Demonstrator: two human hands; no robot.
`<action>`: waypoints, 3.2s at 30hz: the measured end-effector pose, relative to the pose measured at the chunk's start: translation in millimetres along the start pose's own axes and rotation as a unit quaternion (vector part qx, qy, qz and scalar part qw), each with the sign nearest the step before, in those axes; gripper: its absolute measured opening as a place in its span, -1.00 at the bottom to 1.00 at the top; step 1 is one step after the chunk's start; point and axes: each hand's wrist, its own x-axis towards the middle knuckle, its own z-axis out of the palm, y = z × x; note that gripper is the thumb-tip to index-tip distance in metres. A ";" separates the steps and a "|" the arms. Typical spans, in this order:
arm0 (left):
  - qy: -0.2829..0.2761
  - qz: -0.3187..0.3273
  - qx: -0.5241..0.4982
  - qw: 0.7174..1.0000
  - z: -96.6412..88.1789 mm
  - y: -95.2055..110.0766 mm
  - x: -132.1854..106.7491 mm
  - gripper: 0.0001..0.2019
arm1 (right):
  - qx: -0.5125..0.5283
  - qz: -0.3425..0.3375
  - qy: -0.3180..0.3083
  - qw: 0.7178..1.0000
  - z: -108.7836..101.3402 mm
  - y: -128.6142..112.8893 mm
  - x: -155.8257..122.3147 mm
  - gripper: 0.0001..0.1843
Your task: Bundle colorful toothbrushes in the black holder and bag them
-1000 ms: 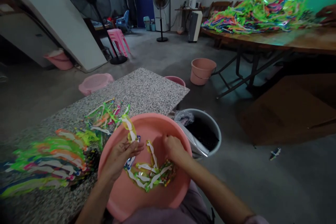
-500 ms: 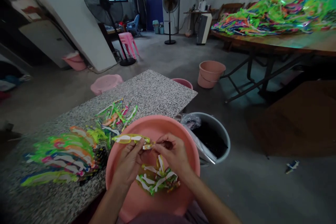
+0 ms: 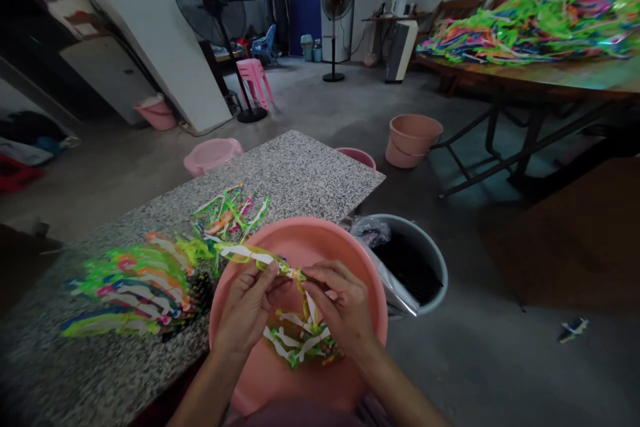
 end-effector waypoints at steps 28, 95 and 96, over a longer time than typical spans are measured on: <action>-0.056 0.070 0.169 0.982 -19.3 -2.1 14.7 -0.80 | 0.183 0.129 -0.122 0.967 23.3 1.6 23.7 -0.77; 0.003 0.035 0.010 0.999 -4.1 -11.1 3.8 -0.73 | 0.097 0.014 0.012 0.995 21.7 15.3 1.0 -0.95; 0.000 0.042 0.027 0.999 -6.6 -12.6 4.6 -0.74 | 0.101 0.020 0.011 0.995 22.6 16.7 1.0 -0.96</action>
